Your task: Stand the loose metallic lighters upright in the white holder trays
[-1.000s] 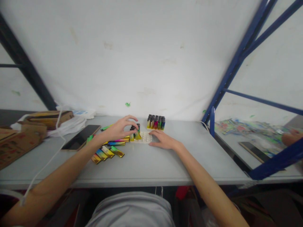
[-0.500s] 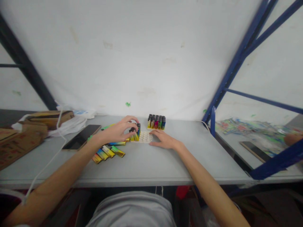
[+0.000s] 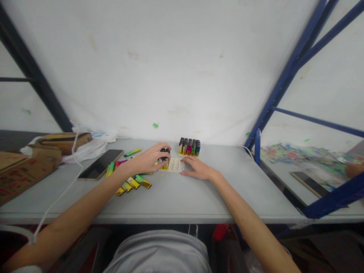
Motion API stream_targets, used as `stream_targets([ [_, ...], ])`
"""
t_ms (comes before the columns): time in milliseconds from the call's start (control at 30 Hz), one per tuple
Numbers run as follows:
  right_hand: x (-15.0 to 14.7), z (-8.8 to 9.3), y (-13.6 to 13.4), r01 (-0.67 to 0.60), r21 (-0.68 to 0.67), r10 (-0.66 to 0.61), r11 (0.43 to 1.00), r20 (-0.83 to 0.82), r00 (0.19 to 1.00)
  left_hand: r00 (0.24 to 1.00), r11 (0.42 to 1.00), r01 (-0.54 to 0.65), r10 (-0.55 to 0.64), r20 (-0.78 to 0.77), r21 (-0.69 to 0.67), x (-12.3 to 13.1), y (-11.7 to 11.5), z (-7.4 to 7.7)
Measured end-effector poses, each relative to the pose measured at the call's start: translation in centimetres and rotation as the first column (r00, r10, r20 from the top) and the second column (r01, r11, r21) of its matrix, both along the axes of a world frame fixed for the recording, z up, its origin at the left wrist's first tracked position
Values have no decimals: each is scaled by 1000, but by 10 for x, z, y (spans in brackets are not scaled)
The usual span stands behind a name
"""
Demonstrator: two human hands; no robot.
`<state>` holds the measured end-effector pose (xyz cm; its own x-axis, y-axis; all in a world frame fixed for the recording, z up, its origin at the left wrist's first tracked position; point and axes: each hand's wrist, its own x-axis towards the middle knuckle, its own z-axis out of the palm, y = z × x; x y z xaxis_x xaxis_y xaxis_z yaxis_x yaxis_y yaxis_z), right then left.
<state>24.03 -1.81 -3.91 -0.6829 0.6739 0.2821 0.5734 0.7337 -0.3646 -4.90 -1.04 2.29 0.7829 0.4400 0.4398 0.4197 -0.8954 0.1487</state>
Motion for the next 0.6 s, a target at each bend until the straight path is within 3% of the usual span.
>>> stream_targets([
  [167,0,0,-1,-8,-11,8,1000,-8,1000,999,994,12,-7,50,-105,-3,1,-1],
  [267,0,1,-1,-1,-13,1,1000,-14,1000,991,988,6,15,136,-152,-11,5,11],
  [367,0,2,-2,6,-20,-6,1000,-14,1000,977,987,-85,110,183,-136,-31,9,27],
  [433,-1,2,-2,4,-29,-4,1000,-11,1000,977,979,-164,177,114,-117,-50,9,32],
  [500,-1,2,-1,-3,-37,2,999,-17,1000,972,968,-235,235,-17,-91,-72,3,26],
  [600,-1,2,1,-5,-41,4,999,-41,999,942,948,-318,314,-115,-19,-104,-17,-3],
])
